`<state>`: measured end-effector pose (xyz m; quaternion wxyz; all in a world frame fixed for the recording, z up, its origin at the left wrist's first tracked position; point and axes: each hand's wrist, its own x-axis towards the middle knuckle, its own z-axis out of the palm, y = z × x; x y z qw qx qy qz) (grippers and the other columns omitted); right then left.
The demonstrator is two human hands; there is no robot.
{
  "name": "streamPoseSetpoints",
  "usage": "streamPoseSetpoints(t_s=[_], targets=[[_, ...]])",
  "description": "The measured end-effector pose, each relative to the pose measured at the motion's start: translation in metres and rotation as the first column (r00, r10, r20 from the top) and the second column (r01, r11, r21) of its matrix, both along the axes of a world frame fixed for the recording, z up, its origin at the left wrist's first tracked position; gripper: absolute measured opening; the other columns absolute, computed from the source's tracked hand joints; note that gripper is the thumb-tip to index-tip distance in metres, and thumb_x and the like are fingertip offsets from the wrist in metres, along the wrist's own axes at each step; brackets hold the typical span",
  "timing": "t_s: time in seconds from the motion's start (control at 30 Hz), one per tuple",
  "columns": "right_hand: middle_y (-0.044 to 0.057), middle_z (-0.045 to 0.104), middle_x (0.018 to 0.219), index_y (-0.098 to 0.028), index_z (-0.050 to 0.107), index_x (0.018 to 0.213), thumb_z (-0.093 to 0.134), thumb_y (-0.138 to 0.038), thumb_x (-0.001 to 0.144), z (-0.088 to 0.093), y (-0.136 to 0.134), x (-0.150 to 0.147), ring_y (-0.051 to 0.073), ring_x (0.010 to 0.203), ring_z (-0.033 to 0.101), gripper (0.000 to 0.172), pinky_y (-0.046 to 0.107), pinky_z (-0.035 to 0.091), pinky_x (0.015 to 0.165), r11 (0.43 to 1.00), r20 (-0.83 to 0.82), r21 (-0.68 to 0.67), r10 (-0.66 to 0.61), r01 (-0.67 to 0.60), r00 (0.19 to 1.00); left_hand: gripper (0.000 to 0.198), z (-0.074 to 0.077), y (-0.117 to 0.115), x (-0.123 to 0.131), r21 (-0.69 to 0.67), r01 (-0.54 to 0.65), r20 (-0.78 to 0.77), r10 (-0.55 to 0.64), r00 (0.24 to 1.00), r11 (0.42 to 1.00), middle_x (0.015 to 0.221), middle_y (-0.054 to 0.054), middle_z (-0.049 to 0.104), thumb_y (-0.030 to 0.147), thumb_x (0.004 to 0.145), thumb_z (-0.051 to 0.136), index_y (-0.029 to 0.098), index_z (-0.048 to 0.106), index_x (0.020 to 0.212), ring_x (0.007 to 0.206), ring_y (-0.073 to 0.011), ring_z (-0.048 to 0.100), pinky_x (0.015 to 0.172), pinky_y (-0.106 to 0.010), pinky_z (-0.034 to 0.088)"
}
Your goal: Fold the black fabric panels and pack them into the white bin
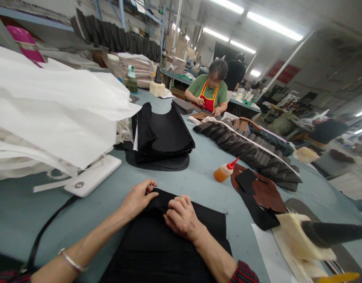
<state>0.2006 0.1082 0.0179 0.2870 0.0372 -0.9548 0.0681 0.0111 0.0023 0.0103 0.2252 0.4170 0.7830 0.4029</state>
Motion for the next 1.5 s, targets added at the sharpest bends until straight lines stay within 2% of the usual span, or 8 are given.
streamPoseSetpoints(t_s=[0.13, 0.33, 0.43, 0.6, 0.87, 1.1, 1.33, 1.5], targets=[[0.008, 0.065, 0.106, -0.019, 0.057, 0.085, 0.054, -0.018, 0.089, 0.001, 0.001, -0.001, 0.021, 0.103, 0.055, 0.005, 0.039, 0.043, 0.087, 0.999, -0.004, -0.032, 0.038, -0.038, 0.999, 0.022, 0.017, -0.006, 0.006, 0.132, -0.078, -0.126, 0.095, 0.987, 0.988, 0.106, -0.007, 0.057, 0.030, 0.089, 0.039, 0.021, 0.054, 0.103, 0.104, -0.0209, 0.056, 0.098, -0.039, 0.041], [0.010, 0.064, 0.104, -0.017, 0.052, 0.095, 0.058, -0.027, 0.089, -0.011, 0.006, -0.005, 0.019, 0.094, 0.059, 0.013, 0.041, 0.046, 0.088, 0.964, -0.008, -0.263, 0.039, -0.040, 0.999, 0.042, 0.028, -0.022, 0.009, 0.011, 0.462, 0.246, -0.450, 0.858, 0.887, 0.107, -0.002, 0.064, 0.031, 0.070, 0.067, 0.022, 0.056, 0.109, 0.101, -0.0186, 0.060, 0.090, -0.033, 0.050], [0.010, 0.063, 0.096, -0.015, 0.050, 0.110, 0.068, -0.045, 0.081, -0.021, 0.008, -0.005, 0.022, 0.088, 0.058, 0.045, 0.040, 0.050, 0.080, 0.922, -0.014, -0.377, -0.101, 0.089, 0.995, 0.016, 0.010, -0.017, 0.005, -0.010, 0.293, 0.258, -0.281, 0.925, 0.956, 0.083, 0.000, 0.065, 0.031, 0.076, 0.057, 0.020, 0.059, 0.087, 0.082, -0.0162, 0.063, 0.079, -0.032, 0.052], [0.013, 0.063, 0.100, -0.012, 0.046, 0.127, 0.064, -0.036, 0.086, -0.031, 0.011, -0.007, 0.024, 0.088, 0.058, 0.051, 0.042, 0.049, 0.080, 0.905, 0.043, -0.326, -0.273, 0.272, 0.961, 0.041, -0.014, -0.001, -0.007, 0.056, 0.061, 0.309, -0.075, 0.948, 0.997, 0.096, -0.006, 0.066, 0.036, 0.074, 0.061, 0.015, 0.052, 0.109, 0.089, -0.0179, 0.066, 0.084, -0.036, 0.054], [0.007, 0.062, 0.091, -0.019, 0.065, 0.103, 0.048, -0.014, 0.093, -0.031, 0.015, -0.007, 0.019, 0.085, 0.054, 0.020, 0.035, 0.044, 0.077, 0.901, 0.049, -0.356, -0.247, 0.248, 0.968, 0.013, -0.001, -0.002, -0.030, 0.052, 0.323, -0.092, -0.317, 0.944, 0.945, 0.091, -0.002, 0.066, 0.027, 0.086, 0.054, 0.022, 0.066, 0.088, 0.088, -0.0158, 0.060, 0.084, -0.033, 0.047], [0.007, 0.058, 0.086, -0.018, 0.068, 0.100, 0.042, -0.010, 0.094, -0.034, 0.017, -0.006, 0.017, 0.080, 0.050, 0.028, 0.032, 0.044, 0.070, 0.912, 0.021, -0.354, -0.216, 0.209, 0.976, 0.022, -0.017, -0.016, -0.037, -0.035, 0.459, -0.709, -0.346, 0.614, 0.888, 0.093, -0.004, 0.066, 0.018, 0.092, 0.046, 0.021, 0.065, 0.104, 0.086, -0.0149, 0.059, 0.079, -0.030, 0.050], [0.007, 0.056, 0.085, -0.016, 0.068, 0.100, 0.039, -0.010, 0.094, -0.036, 0.017, -0.006, 0.017, 0.081, 0.048, 0.030, 0.030, 0.043, 0.070, 0.908, 0.070, -0.350, -0.222, 0.232, 0.973, 0.025, -0.017, -0.019, -0.033, -0.039, 0.507, -0.842, -0.301, 0.447, 0.861, 0.094, -0.006, 0.066, 0.012, 0.089, 0.050, 0.017, 0.064, 0.109, 0.086, -0.0161, 0.060, 0.079, -0.031, 0.052], [0.008, 0.053, 0.092, -0.024, 0.061, 0.120, 0.044, -0.011, 0.092, -0.026, 0.015, -0.007, 0.019, 0.083, 0.045, 0.035, 0.032, 0.039, 0.071, 0.948, 0.273, -0.129, -0.246, 0.289, 0.930, 0.029, -0.018, -0.023, -0.035, -0.053, 0.533, -0.875, -0.297, 0.383, 0.845, 0.099, -0.008, 0.067, 0.010, 0.088, 0.049, 0.015, 0.063, 0.112, 0.091, -0.0178, 0.060, 0.082, -0.033, 0.052]])
